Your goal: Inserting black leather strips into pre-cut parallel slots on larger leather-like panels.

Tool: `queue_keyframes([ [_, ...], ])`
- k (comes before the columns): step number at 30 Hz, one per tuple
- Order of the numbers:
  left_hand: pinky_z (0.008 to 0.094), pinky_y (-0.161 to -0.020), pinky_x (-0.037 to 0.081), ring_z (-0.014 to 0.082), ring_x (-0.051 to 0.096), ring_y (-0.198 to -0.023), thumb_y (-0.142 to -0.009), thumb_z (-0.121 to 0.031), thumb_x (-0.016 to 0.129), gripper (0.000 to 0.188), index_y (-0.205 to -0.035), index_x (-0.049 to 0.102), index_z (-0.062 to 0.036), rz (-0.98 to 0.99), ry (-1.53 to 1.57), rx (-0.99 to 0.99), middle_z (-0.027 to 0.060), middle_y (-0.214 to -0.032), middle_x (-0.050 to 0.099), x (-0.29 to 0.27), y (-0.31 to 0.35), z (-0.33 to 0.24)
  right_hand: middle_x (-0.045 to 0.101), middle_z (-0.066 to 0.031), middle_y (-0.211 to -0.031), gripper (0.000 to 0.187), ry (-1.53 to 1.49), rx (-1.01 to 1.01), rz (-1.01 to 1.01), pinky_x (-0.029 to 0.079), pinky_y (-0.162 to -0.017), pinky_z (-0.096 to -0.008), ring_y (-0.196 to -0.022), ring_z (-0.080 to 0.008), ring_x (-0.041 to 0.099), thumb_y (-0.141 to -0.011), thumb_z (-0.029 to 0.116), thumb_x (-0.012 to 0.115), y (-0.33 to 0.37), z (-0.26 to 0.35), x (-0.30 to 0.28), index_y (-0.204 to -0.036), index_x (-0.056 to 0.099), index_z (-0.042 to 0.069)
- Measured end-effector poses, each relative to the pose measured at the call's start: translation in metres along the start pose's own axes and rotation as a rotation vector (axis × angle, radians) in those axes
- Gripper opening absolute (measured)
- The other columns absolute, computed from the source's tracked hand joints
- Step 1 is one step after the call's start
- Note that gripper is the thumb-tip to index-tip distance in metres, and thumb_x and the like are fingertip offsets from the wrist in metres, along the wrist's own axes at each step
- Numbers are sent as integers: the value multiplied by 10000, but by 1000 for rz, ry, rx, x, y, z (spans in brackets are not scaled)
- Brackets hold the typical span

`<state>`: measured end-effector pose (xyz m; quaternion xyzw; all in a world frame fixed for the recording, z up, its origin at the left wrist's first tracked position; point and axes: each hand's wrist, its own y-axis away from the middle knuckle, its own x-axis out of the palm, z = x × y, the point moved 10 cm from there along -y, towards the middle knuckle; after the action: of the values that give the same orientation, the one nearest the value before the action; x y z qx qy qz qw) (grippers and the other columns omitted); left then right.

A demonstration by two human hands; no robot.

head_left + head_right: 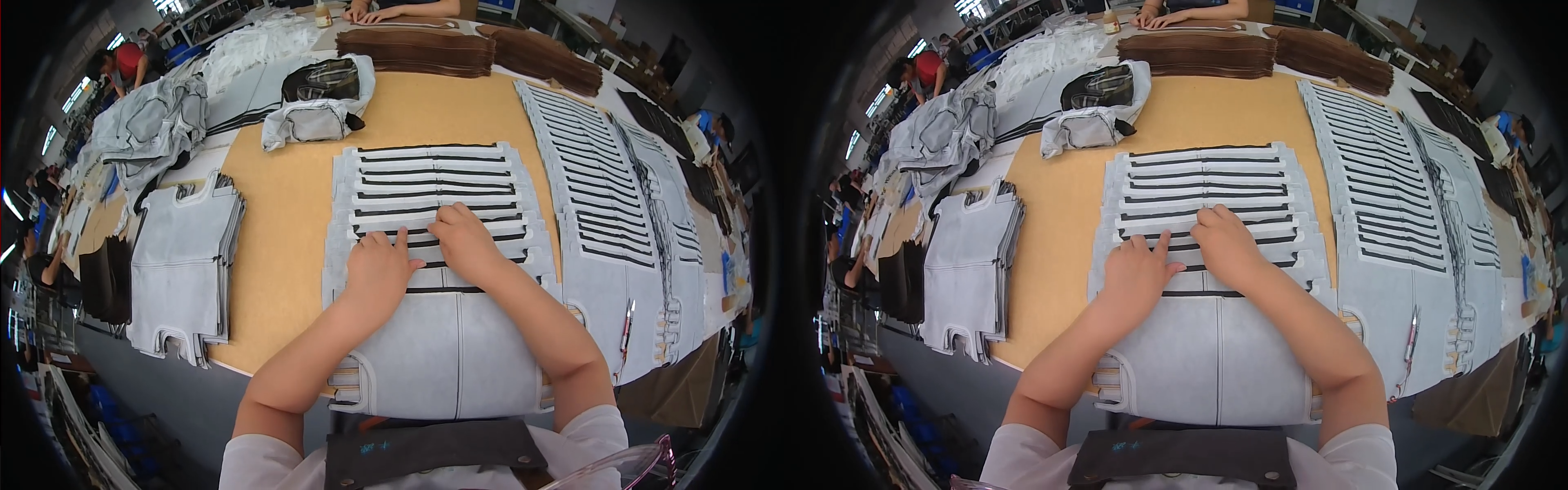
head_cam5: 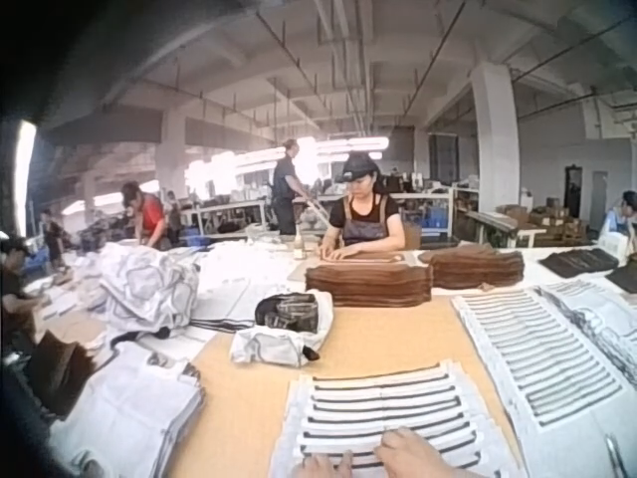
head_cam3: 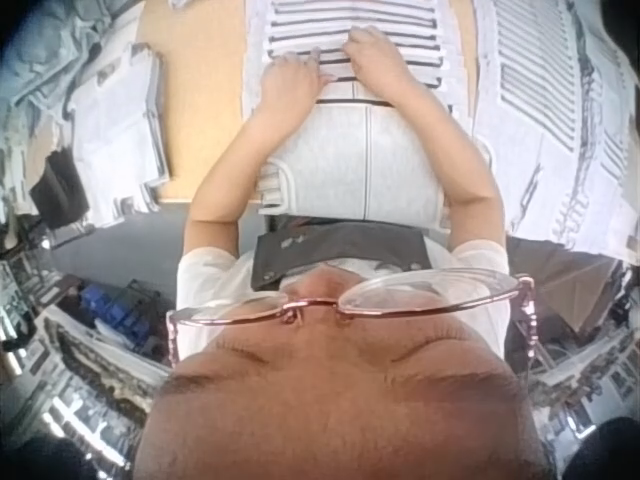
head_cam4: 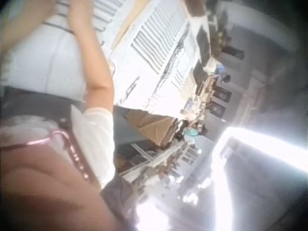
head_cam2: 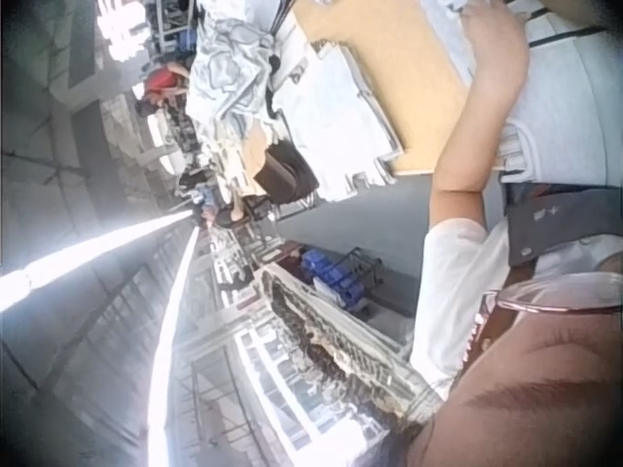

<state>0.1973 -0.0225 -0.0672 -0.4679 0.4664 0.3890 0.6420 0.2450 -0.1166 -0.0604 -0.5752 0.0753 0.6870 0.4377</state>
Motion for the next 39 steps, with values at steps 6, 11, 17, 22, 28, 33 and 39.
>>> queue_keyframes([
  [6,342,-678,457,226,562,-785,-841,-510,667,581,-1245,678,-91,5,-26,7,81,-842,566,0,-3,0,589,-81,-960,234,104,-226,4,480,-872,-345,-945,-265,538,-748,-21,614,14,17,-7,-972,682,-18],
  [11,362,-726,442,250,530,-874,-810,-504,699,624,-1243,667,-56,-128,90,94,85,-892,562,-8,-6,-6,580,-92,-972,276,-67,-48,-78,468,-887,-376,-954,-292,532,-731,-60,605,11,-1,-10,-988,681,5],
  [17,371,-728,448,252,535,-860,-806,-502,705,627,-1247,669,-58,-34,119,77,94,-885,567,-14,-18,-18,577,-83,-969,264,33,-155,-2,456,-876,-400,-957,-297,532,-712,-56,627,18,7,-4,-960,675,18],
  [22,364,-704,462,245,562,-843,-809,-493,708,564,-1179,704,-66,80,86,69,81,-875,556,0,-31,-25,589,-70,-917,225,-162,30,-245,464,-863,-396,-932,-281,544,-731,-30,640,20,-23,-23,-932,708,43],
  [28,376,-699,493,248,567,-829,-800,-315,775,407,-1107,724,-54,-198,426,128,67,-887,560,-13,-34,-18,593,-71,-911,224,-60,-33,-39,474,-842,-389,-923,-279,552,-743,-27,640,20,-20,-18,-941,711,49],
  [33,373,-725,495,251,580,-840,-829,-246,753,329,-1123,726,-101,-111,543,248,74,-899,573,-4,-43,-24,587,-75,-908,222,-112,53,-120,471,-836,-387,-928,-280,548,-738,-27,631,24,-31,-25,-934,706,45],
  [39,381,-758,495,271,588,-872,-855,-202,723,347,-1182,684,-89,-168,691,250,93,-941,586,1,-47,-27,583,-72,-920,197,3,4,2,449,-835,-380,-931,-273,541,-793,-3,619,33,-39,-26,-963,690,67],
])
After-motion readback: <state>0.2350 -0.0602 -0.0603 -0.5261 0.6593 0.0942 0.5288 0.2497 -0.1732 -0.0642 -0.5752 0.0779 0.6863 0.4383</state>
